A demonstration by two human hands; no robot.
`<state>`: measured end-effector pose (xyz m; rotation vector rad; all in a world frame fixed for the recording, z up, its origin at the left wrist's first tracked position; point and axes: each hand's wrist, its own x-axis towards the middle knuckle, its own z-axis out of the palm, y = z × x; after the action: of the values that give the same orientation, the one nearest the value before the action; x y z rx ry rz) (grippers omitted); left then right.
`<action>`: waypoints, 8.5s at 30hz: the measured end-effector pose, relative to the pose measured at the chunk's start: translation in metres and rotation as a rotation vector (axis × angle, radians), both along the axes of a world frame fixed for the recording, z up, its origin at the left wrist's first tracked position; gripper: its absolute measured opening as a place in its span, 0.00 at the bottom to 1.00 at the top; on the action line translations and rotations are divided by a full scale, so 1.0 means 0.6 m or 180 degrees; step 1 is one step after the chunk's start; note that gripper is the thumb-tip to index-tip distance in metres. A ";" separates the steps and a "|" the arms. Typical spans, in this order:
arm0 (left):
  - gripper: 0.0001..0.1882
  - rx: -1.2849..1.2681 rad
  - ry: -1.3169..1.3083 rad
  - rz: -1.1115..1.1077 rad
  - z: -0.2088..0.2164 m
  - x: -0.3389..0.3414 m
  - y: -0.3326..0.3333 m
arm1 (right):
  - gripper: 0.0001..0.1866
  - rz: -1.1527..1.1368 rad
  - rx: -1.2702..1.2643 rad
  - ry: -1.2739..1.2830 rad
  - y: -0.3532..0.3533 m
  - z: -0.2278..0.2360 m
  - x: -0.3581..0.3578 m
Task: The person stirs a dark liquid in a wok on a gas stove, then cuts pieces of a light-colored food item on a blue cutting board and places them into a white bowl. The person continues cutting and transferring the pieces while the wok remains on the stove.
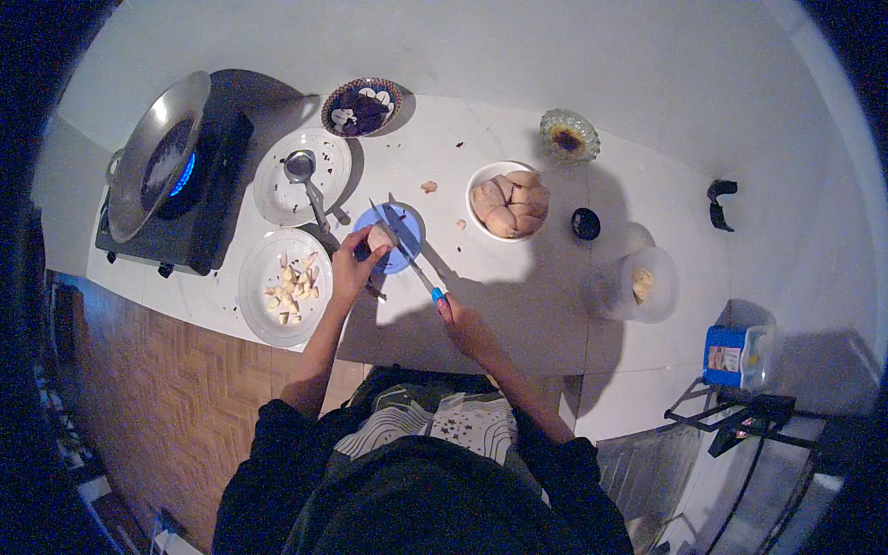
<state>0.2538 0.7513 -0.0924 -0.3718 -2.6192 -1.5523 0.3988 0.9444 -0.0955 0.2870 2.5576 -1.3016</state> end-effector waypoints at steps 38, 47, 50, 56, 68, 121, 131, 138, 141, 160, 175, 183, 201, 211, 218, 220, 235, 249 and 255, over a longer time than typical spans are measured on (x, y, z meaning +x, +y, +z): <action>0.26 -0.0061 -0.0335 0.0148 -0.007 -0.005 0.004 | 0.19 0.0184 0.0962 0.0027 -0.056 -0.006 -0.114; 0.27 -0.0127 -0.0059 0.0257 -0.015 -0.004 0.007 | 0.19 0.0072 0.0987 0.0309 -0.055 -0.015 -0.110; 0.27 0.0013 -0.0304 0.0209 -0.019 -0.007 0.003 | 0.19 -0.0015 0.0936 -0.0009 -0.045 -0.012 -0.093; 0.28 -0.0055 -0.0228 0.0277 -0.010 -0.004 0.002 | 0.17 -0.0247 0.0097 0.0887 -0.011 -0.013 -0.054; 0.27 -0.0159 -0.0352 0.0034 -0.001 -0.013 -0.007 | 0.20 -0.0123 0.0677 0.0055 -0.048 0.046 -0.028; 0.26 0.0111 -0.0358 -0.0017 -0.006 -0.006 -0.013 | 0.18 -0.0169 0.0840 0.0317 -0.031 -0.027 -0.056; 0.29 0.0053 -0.0359 -0.0077 -0.009 -0.007 -0.018 | 0.17 -0.0035 0.0474 0.0581 -0.030 0.016 -0.045; 0.28 0.0236 -0.0271 -0.0074 -0.023 -0.007 -0.015 | 0.15 -0.0038 0.0492 0.0601 -0.032 0.011 -0.022; 0.28 0.0115 -0.0206 -0.0013 -0.030 -0.006 -0.020 | 0.15 -0.0067 0.0561 0.0434 -0.036 0.035 -0.024; 0.18 0.2017 -0.1112 -0.0342 0.009 -0.007 0.008 | 0.20 -0.0385 -0.2412 -0.0906 -0.035 0.075 -0.041; 0.22 -0.1937 0.0426 0.1804 0.005 0.114 -0.167 | 0.20 -0.0638 -0.1366 -0.0960 -0.006 0.032 -0.002; 0.24 -0.0558 0.0660 0.0052 0.039 0.047 -0.048 | 0.21 -0.0184 -0.0336 -0.0286 -0.025 0.006 0.007; 0.28 -0.0420 0.0026 -0.0364 0.007 0.002 -0.022 | 0.22 0.0006 0.0201 -0.0475 -0.038 0.045 0.004; 0.29 -0.0890 -0.0128 -0.0380 0.021 -0.009 -0.018 | 0.19 -0.0015 0.0500 -0.0532 -0.056 0.047 -0.013; 0.28 -0.0981 -0.0244 -0.0387 0.039 -0.011 -0.019 | 0.20 0.0119 0.0409 -0.0455 -0.051 0.046 -0.035; 0.28 -0.1091 -0.0243 -0.0352 0.041 -0.011 -0.017 | 0.20 0.0178 0.0546 -0.0443 -0.051 0.043 -0.042; 0.26 -0.1177 -0.0271 -0.0397 0.047 -0.005 -0.003 | 0.14 0.0338 0.1031 0.0778 -0.054 -0.013 -0.114; 0.27 -0.1153 -0.0349 -0.0239 0.034 0.006 0.008 | 0.17 0.0019 -0.0091 0.0349 -0.023 0.011 -0.081; 0.28 -0.0977 -0.0352 -0.0240 0.033 0.004 0.006 | 0.21 -0.0118 -0.0056 -0.0350 -0.013 0.043 -0.022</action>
<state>0.2560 0.7549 -0.0728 -0.4192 -2.9690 -1.2200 0.3856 0.9363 -0.0697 0.3930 2.4595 -1.2834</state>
